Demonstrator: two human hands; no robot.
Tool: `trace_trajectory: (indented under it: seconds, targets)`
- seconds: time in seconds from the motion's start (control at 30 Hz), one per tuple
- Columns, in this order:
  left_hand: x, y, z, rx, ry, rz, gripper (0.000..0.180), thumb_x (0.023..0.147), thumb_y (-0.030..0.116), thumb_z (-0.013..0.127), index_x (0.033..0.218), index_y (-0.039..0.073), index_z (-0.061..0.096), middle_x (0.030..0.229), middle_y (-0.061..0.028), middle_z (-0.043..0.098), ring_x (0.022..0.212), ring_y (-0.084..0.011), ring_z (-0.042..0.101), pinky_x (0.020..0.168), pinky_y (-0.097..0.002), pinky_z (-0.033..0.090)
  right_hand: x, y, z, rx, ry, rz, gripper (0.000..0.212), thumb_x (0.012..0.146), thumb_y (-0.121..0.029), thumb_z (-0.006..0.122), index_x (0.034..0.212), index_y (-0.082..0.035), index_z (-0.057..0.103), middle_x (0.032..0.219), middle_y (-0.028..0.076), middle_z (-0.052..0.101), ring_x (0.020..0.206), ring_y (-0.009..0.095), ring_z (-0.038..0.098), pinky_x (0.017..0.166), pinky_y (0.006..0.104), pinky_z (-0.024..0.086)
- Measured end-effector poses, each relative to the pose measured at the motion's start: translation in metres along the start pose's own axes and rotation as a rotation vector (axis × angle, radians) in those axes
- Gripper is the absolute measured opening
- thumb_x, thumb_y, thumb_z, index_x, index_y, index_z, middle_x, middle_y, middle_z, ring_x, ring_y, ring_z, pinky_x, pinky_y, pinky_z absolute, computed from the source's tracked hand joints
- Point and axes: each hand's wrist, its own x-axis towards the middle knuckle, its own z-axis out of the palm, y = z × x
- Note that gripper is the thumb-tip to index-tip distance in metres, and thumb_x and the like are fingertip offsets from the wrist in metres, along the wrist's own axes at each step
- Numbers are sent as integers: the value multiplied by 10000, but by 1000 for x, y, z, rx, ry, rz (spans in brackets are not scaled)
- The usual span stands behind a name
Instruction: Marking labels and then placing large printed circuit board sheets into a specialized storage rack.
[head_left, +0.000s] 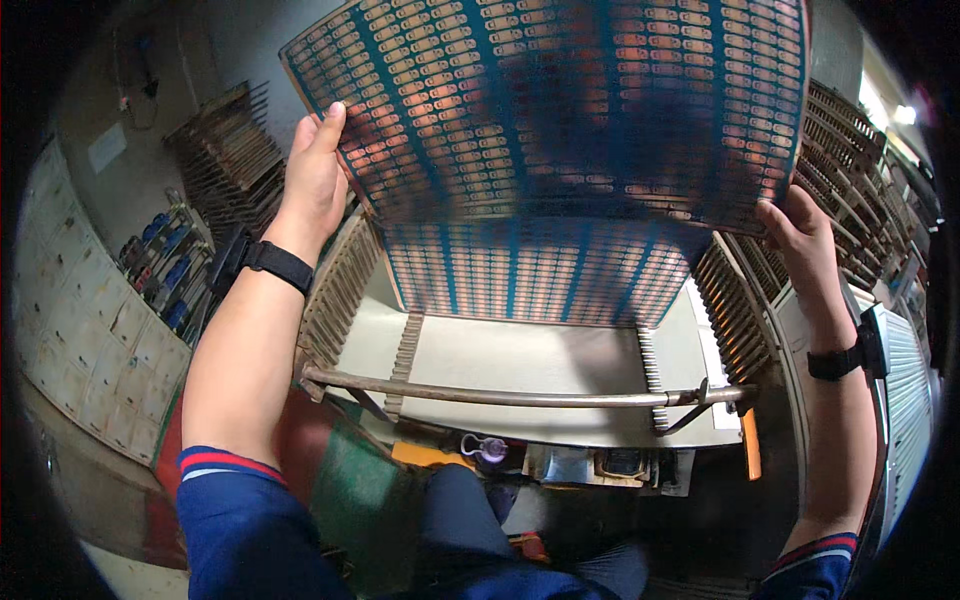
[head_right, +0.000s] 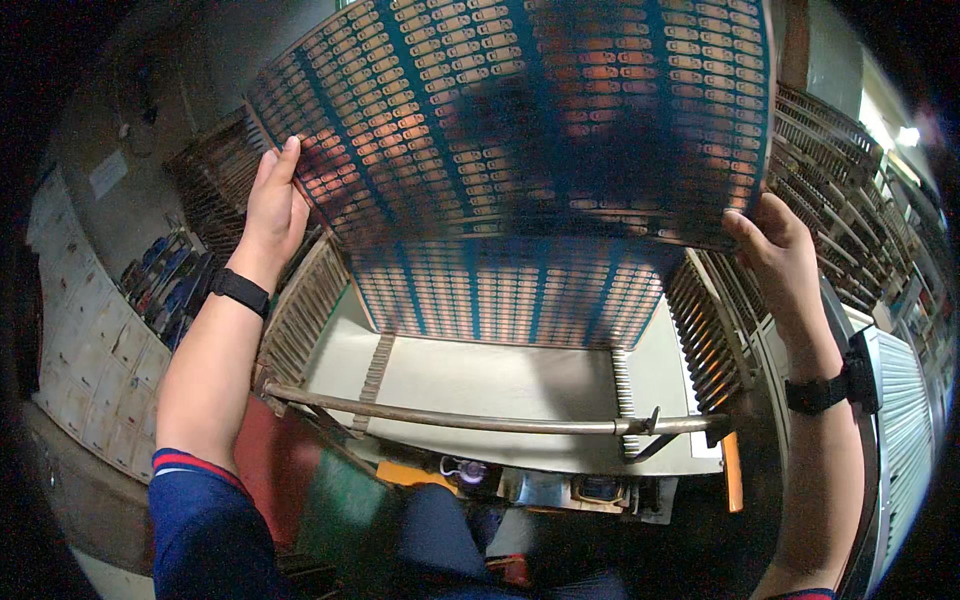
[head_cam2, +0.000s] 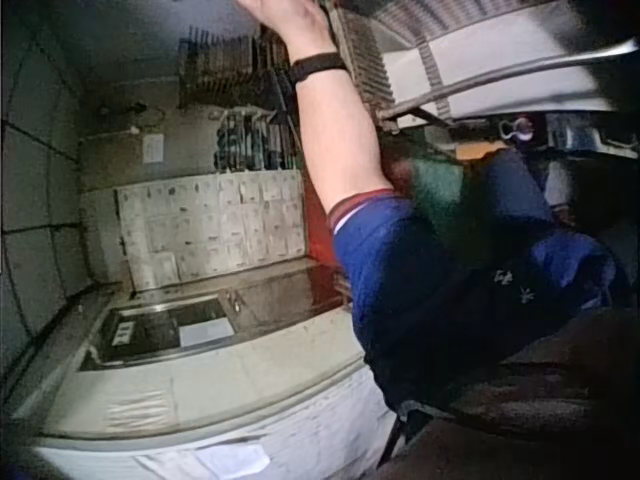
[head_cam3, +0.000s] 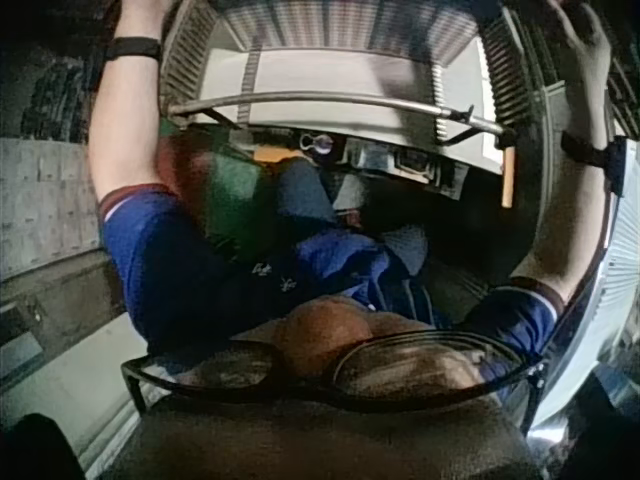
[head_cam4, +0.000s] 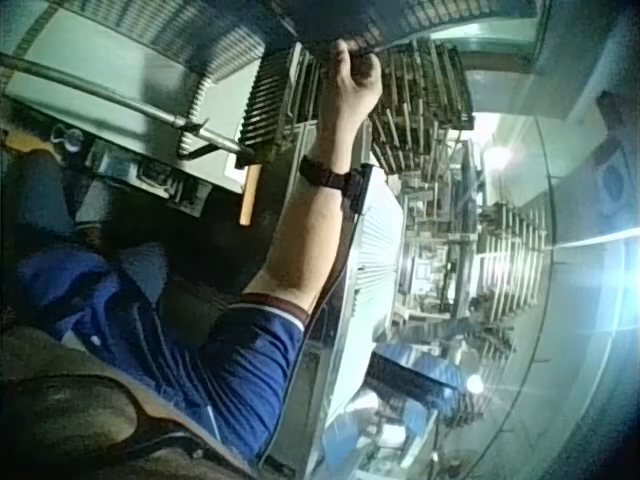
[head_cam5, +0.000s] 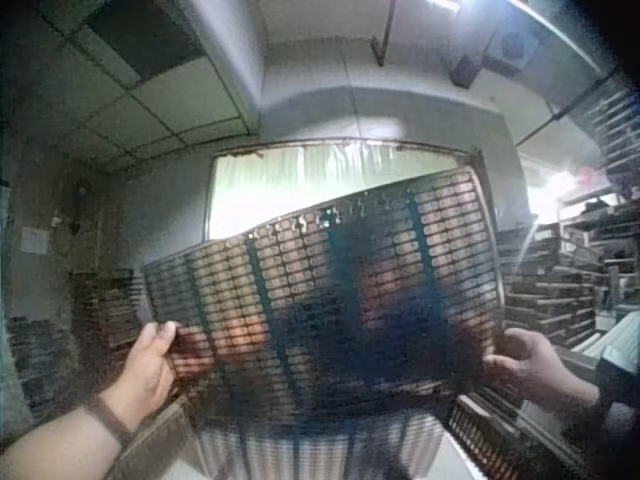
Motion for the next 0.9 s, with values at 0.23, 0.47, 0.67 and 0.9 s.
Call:
trace_trajectory:
  seconds: [0.23,0.47,0.67,0.9]
  targets:
    - [6,-24,0,110,75,23,287,1076,298,537,1188,33,519,1133,-119,670,1002,-227,680,910,-413,570,36,44,9,-153,61,-59,335,969,-228,720,1182,26,674,1016,70,734,907,125,649,803,280,510]
    - [-1,-13,-8,155,42,24,330,1078,316,545,1264,47,509,1236,-90,642,1129,-185,636,1005,-359,513,30,57,44,-164,116,91,404,945,-338,731,1130,14,661,826,146,700,741,229,676,703,370,531]
    - [7,-18,-10,150,-4,36,323,1080,313,539,1274,56,506,1241,-78,635,1132,-180,630,1010,-362,508,28,76,34,-339,108,8,382,951,-343,718,1059,20,667,861,186,715,790,299,702,738,378,534]
    - [-6,-22,-4,275,54,-40,344,1062,325,562,1249,44,495,1230,-121,643,1089,-221,653,948,-412,544,23,58,47,-81,227,-59,350,952,-248,751,1135,38,663,995,119,739,869,156,665,767,302,525]
